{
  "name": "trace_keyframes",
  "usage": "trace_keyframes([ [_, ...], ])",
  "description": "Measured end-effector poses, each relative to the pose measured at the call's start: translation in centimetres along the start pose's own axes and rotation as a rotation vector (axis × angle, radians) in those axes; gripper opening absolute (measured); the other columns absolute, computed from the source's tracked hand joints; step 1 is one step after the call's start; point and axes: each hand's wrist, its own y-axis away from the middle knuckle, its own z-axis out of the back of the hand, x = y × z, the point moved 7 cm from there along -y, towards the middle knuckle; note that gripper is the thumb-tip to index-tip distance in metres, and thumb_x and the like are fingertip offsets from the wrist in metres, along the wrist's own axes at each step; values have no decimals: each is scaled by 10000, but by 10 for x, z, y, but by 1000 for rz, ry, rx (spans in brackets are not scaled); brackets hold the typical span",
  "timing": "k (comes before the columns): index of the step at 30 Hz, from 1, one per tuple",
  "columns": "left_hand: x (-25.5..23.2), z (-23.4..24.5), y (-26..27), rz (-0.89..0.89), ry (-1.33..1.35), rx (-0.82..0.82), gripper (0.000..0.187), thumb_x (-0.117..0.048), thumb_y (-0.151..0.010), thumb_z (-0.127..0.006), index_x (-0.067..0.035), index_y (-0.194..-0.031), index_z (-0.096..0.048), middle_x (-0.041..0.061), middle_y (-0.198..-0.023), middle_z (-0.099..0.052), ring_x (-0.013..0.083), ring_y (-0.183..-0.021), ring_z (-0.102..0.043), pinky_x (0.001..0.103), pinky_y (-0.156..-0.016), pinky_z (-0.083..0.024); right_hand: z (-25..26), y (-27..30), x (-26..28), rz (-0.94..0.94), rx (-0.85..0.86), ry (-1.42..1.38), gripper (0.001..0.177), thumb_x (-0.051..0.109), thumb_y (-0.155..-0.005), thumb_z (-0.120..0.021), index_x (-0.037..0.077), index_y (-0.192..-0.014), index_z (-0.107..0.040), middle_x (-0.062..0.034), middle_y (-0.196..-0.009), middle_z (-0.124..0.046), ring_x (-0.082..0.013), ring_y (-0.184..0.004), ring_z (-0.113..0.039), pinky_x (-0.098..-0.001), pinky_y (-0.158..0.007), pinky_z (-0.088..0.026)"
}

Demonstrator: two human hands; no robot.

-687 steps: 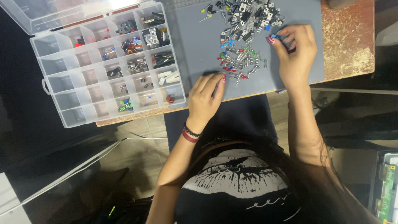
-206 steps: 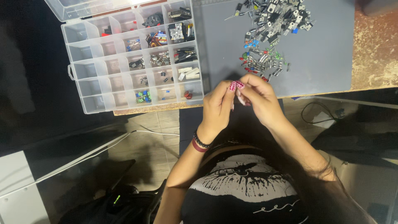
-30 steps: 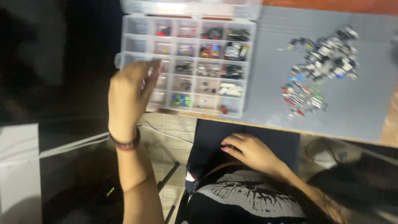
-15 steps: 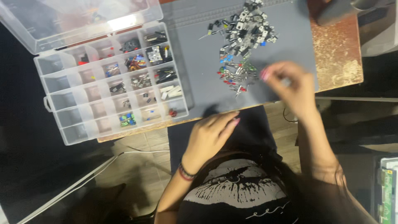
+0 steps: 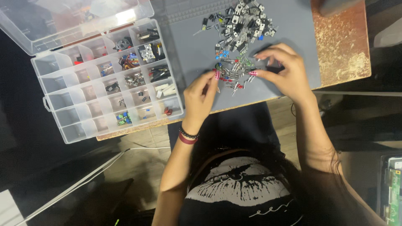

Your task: The person sorts a pile of loose electronic components on a table, picking up individual items like diodes and transistors and placing them into the compartments of a plastic organizer box.

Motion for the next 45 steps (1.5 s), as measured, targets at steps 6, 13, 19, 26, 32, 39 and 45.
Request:
trace_keyframes([
  [6,0,4,-5,135,63,-12,129,-167,-1058,-572,-101,-1051,-683,-29,-662,-632,57,-556,-519,227,-570,-430,-16,2,3,-24,-36,141,318,165,-982,-813,28,-1219,-651,-114,-1091,-544,-244,-930,-531,-373,-866,-454],
  [13,-2,4,-4,148,58,21,125,-168,-1058,-569,-116,-1030,-679,-37,-660,-617,61,-595,-531,238,-646,-456,-23,5,5,-60,-114,142,101,46,-1047,-746,45,-1117,-673,-92,-1051,-550,-231,-963,-575,-354,-812,-465],
  [19,2,4,-2,155,76,24,99,-153,-1044,-596,-114,-1039,-686,-41,-654,-624,47,-596,-514,230,-632,-447,-25,1,14,16,-117,155,64,-55,-1046,-700,-16,-1071,-655,-153,-1074,-553,-294,-957,-548,-378,-788,-464],
  [26,5,4,-1,190,82,41,105,-166,-1040,-583,-124,-1017,-677,-50,-644,-613,54,-587,-506,238,-642,-444,-28,1,22,32,-150,279,72,-72,-1035,-627,-50,-1103,-612,-207,-1141,-494,-377,-1090,-516,-458,-980,-409],
  [32,4,4,-2,200,115,48,109,-163,-1040,-581,-120,-1006,-675,-38,-649,-624,54,-567,-516,230,-624,-459,-21,5,4,-7,-242,180,50,-48,-1130,-598,-35,-1086,-576,-151,-995,-548,-276,-883,-519,-394,-806,-418],
  [39,3,4,-3,225,95,72,142,-216,-1043,-570,-143,-988,-677,-55,-650,-624,46,-567,-493,227,-606,-431,-15,8,-19,-180,-350,85,54,18,-1146,-667,44,-1116,-630,-50,-985,-654,-131,-809,-533,-276,-697,-405],
  [45,4,3,-2,232,119,75,153,-232,-1047,-565,-134,-1027,-681,-42,-668,-637,59,-529,-526,221,-593,-459,-11,3,-4,-124,-384,-108,156,-129,-1104,-617,-22,-1203,-560,-134,-1054,-602,-176,-908,-557,-276,-798,-485],
])
